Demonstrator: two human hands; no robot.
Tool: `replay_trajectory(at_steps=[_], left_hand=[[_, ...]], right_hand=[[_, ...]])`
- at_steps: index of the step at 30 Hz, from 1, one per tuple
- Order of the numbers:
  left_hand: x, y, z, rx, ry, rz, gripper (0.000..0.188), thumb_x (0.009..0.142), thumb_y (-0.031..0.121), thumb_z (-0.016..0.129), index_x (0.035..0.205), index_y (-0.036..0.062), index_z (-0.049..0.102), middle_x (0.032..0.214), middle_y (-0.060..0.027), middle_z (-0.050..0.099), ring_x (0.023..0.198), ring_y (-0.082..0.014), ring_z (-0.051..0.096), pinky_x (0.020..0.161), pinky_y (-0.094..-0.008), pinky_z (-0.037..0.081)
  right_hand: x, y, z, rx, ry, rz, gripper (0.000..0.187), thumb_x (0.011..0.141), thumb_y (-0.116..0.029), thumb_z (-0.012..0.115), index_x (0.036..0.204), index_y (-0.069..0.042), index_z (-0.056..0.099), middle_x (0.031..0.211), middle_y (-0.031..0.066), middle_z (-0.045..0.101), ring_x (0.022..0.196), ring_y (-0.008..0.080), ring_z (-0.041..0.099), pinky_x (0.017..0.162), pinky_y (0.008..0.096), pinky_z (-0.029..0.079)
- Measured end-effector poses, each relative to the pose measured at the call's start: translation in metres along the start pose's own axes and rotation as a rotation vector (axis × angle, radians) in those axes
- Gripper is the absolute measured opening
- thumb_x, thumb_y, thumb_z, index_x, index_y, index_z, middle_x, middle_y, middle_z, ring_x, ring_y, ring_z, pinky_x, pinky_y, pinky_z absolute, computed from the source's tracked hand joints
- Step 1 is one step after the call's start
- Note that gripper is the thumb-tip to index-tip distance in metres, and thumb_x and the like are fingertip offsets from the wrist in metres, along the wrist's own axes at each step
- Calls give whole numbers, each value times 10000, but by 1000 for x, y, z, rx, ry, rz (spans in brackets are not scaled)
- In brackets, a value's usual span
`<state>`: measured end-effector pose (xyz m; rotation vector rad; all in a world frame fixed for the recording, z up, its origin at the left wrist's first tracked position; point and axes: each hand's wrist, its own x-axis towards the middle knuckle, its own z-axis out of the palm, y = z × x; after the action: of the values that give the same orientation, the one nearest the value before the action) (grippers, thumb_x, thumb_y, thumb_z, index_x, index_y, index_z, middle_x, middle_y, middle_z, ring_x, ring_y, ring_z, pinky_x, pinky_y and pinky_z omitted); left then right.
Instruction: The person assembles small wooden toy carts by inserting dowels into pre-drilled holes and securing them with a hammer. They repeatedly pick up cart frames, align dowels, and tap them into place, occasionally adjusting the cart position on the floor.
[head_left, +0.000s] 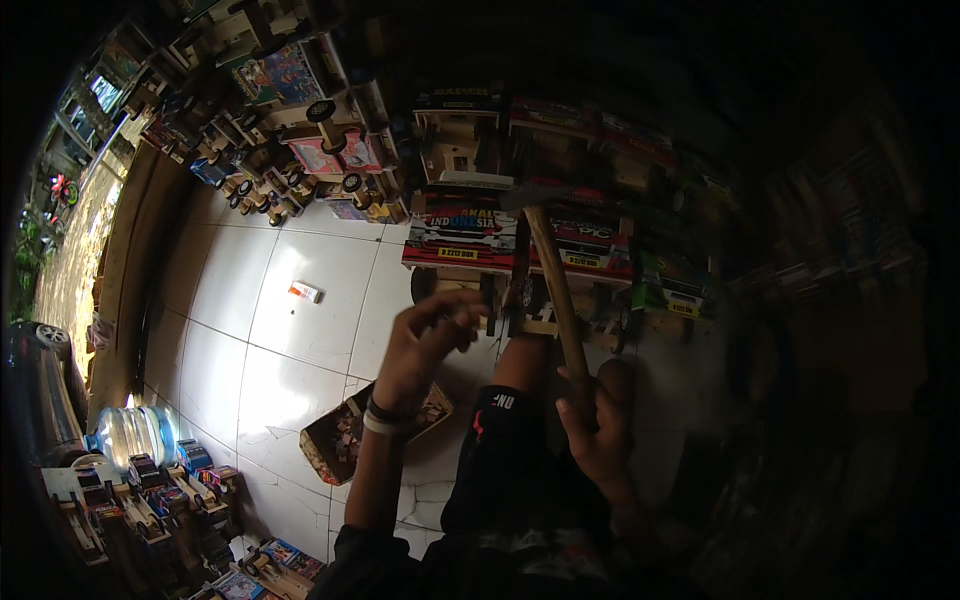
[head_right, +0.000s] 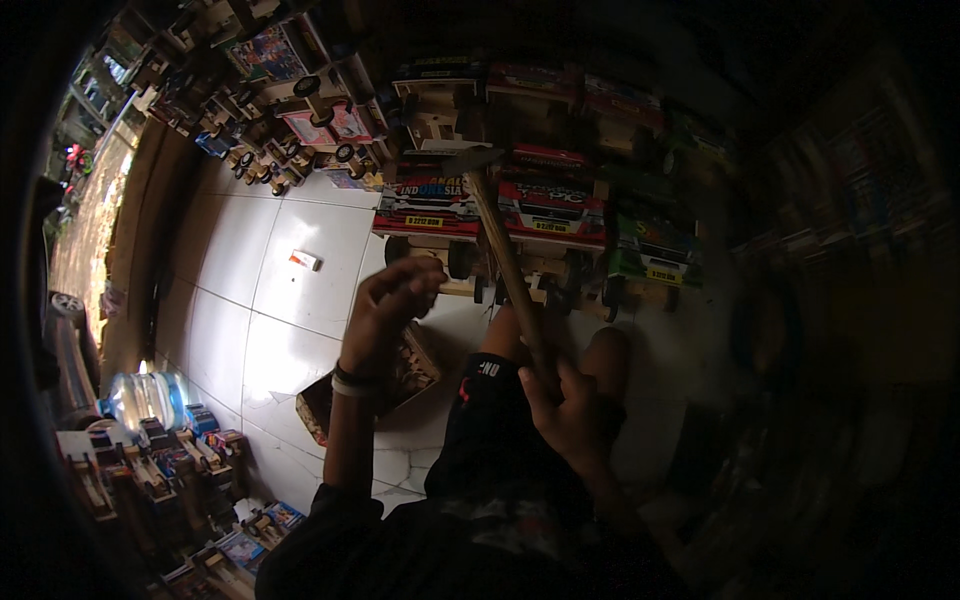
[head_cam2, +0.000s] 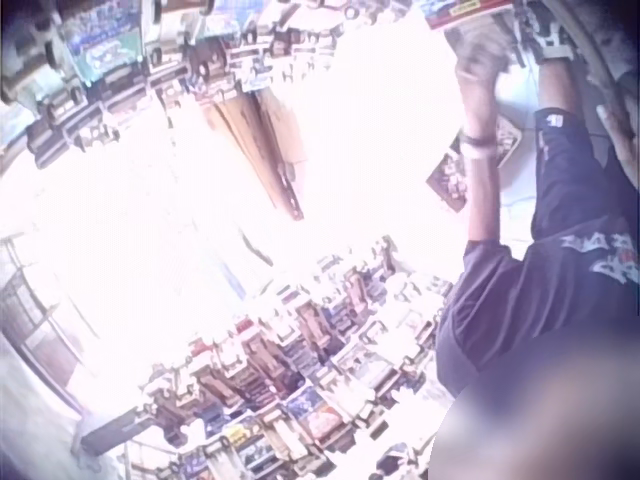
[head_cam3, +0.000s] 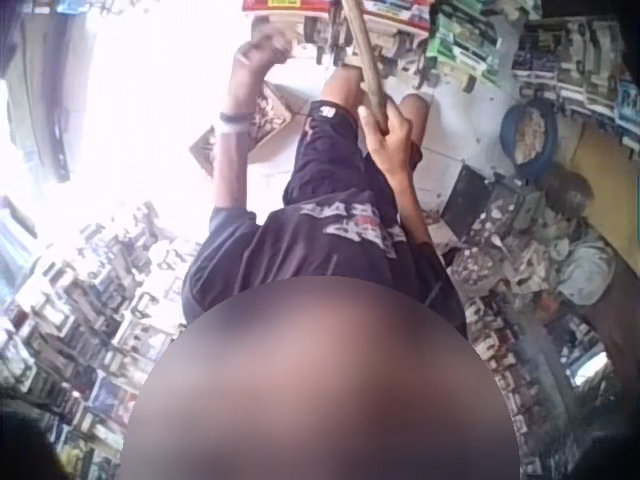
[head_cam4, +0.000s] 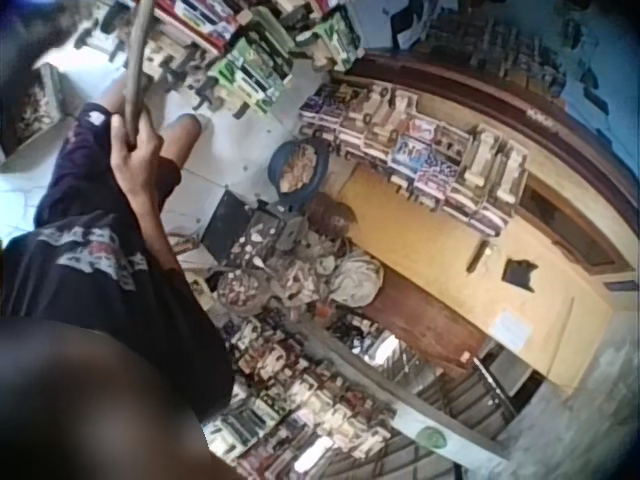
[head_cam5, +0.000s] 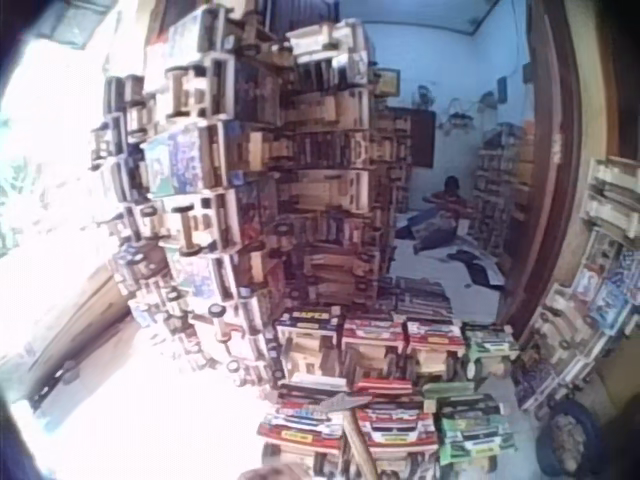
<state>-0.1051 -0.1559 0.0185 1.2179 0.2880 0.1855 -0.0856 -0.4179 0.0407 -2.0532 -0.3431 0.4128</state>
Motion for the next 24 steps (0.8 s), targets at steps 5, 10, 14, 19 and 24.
replay_trajectory(at_steps=[5, 10, 14, 19, 24], left_hand=[[-41, -44, 69, 22, -157, -164, 156, 947, 117, 743, 1033, -15, 745, 874, -30, 729, 708, -62, 620, 613, -213, 471], [-54, -59, 89, 70, -18, -183, 179, 937, 138, 773, 1029, -16, 779, 755, 4, 702, 671, -35, 596, 593, -195, 463], [-61, -58, 102, 67, -6, -194, 248, 963, 150, 744, 1156, -3, 764, 763, 5, 702, 664, -24, 573, 591, -191, 450], [-62, -54, 117, 172, -13, -159, 323, 1045, 236, 623, 1229, -6, 731, 744, 11, 675, 643, -20, 539, 577, -204, 414], [-61, -57, 118, 10, -115, -164, 430, 1084, 349, 548, 1291, -2, 686, 773, -21, 702, 624, -35, 545, 556, -200, 398]], right_hand=[[-7, 1, 14, 260, 175, -143, 229, 971, -195, 733, 1120, -37, 662, 731, 9, 678, 657, 66, 649, 596, 242, 483], [-14, 13, 10, 220, 265, -81, 216, 978, -214, 735, 1048, -18, 680, 742, 11, 685, 679, 60, 650, 595, 232, 476], [-13, 14, 4, 204, 351, 12, 242, 987, -248, 728, 951, -9, 704, 700, 7, 670, 644, 58, 634, 552, 230, 442], [-12, 5, -7, 195, 391, 71, 273, 1004, -261, 698, 933, 2, 715, 687, 26, 684, 616, 52, 630, 526, 234, 430], [-13, 5, -14, 505, 323, 101, 262, 1002, -254, 701, 976, 7, 710, 742, 29, 717, 683, 67, 670, 590, 231, 491]])
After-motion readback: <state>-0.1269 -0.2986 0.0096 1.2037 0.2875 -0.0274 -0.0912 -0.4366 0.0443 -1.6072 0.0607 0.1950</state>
